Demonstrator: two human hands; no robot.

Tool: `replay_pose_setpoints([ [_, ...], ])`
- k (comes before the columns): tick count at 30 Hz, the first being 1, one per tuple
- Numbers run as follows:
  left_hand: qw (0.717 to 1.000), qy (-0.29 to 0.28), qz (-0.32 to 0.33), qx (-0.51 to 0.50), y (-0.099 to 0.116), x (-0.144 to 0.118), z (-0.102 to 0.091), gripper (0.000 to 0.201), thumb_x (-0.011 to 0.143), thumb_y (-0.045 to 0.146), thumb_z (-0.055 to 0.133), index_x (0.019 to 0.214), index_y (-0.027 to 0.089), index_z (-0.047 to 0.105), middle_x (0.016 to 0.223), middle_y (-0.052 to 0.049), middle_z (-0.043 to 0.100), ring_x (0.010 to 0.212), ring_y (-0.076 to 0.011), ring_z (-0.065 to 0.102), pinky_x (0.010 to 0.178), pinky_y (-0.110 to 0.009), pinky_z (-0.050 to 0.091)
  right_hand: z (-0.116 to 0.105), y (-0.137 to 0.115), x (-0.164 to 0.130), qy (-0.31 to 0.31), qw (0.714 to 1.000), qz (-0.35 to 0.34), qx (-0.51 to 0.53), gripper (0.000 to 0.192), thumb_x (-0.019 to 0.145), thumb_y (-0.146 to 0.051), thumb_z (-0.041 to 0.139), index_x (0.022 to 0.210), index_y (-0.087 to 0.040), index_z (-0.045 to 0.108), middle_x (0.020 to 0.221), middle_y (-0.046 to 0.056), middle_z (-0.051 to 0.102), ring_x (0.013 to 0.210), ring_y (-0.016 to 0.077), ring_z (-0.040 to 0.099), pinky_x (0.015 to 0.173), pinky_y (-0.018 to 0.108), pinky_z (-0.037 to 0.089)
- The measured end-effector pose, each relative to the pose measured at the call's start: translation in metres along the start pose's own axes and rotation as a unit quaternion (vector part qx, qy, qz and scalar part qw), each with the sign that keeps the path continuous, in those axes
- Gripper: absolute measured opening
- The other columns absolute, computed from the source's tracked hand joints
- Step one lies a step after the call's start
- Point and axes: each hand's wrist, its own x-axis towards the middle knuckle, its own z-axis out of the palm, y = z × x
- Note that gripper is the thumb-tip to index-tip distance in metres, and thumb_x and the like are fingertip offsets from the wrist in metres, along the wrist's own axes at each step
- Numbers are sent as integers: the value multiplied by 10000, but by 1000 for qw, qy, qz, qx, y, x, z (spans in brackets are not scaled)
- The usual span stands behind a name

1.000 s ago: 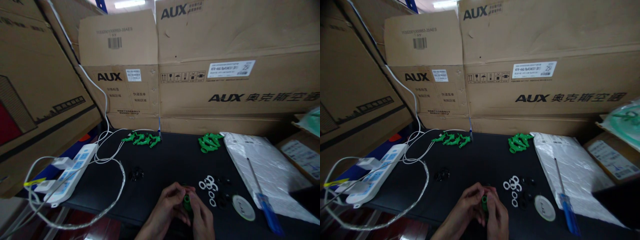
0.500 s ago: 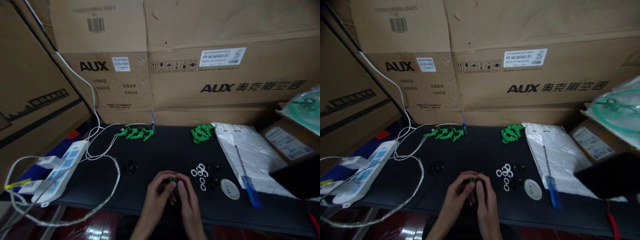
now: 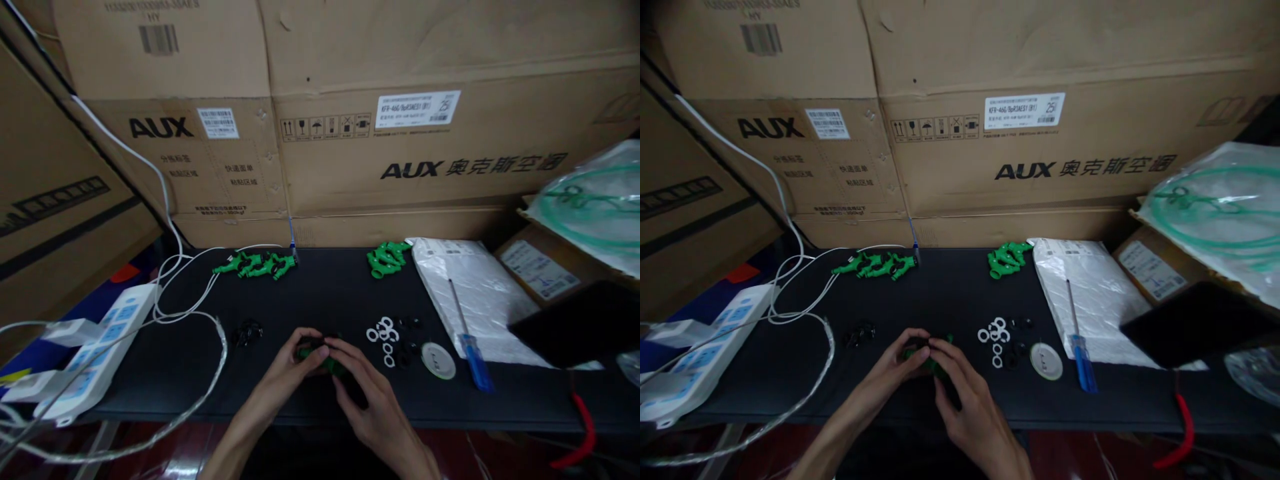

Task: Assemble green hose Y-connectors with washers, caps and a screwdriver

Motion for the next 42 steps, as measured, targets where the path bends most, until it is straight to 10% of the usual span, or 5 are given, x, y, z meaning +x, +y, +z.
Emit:
replay_pose_setpoints([
  [10, 993, 44, -20, -105, 7, 13, 3, 264, 784, 386, 858, 933, 178, 795, 1027, -54, 748, 1012, -203, 678, 865, -274, 564, -57, 44, 14, 68, 963, -9, -260, 264, 1012, -232, 521, 1217, -193, 683, 1183, 124, 698, 1065, 257, 679, 944, 439, 572],
  [18, 983, 14, -46, -174, 30, 44, 3, 178, 842, 290, 819, 901, 133, 758, 942, -75, 775, 808, -166, 735, 779, -254, 584, -58, 66, 15, 26, 942, 35, -332, 221, 954, -229, 563, 1036, -187, 763, 983, 143, 651, 894, 312, 586, 776, 492, 513],
  [28, 989, -71, -19, -129, 46, 88, 12, 320, 808, 405, 839, 931, 131, 727, 1152, -107, 757, 776, -123, 714, 751, -225, 530, -66, 42, 30, 25, 987, 72, -142, 248, 994, -381, 587, 1125, -213, 712, 1054, 87, 753, 906, 201, 729, 824, 324, 610],
  [34, 990, -80, 43, -109, 40, 94, 12, 401, 835, 383, 812, 1143, 196, 636, 1244, -106, 737, 753, -134, 707, 733, -261, 482, -74, 20, 50, 25, 968, 163, 187, 356, 894, -427, 732, 1171, -207, 693, 1095, 96, 787, 1026, 220, 765, 939, 338, 616],
  [42, 993, -53, 88, -50, 42, 89, 10, 419, 907, 513, 701, 1192, 207, 729, 1191, -79, 737, 927, -185, 676, 808, -284, 474, -71, 26, 111, 11, 995, -78, -53, 232, 911, -158, 705, 1129, -239, 709, 1057, 40, 710, 887, 134, 681, 806, 264, 580],
])
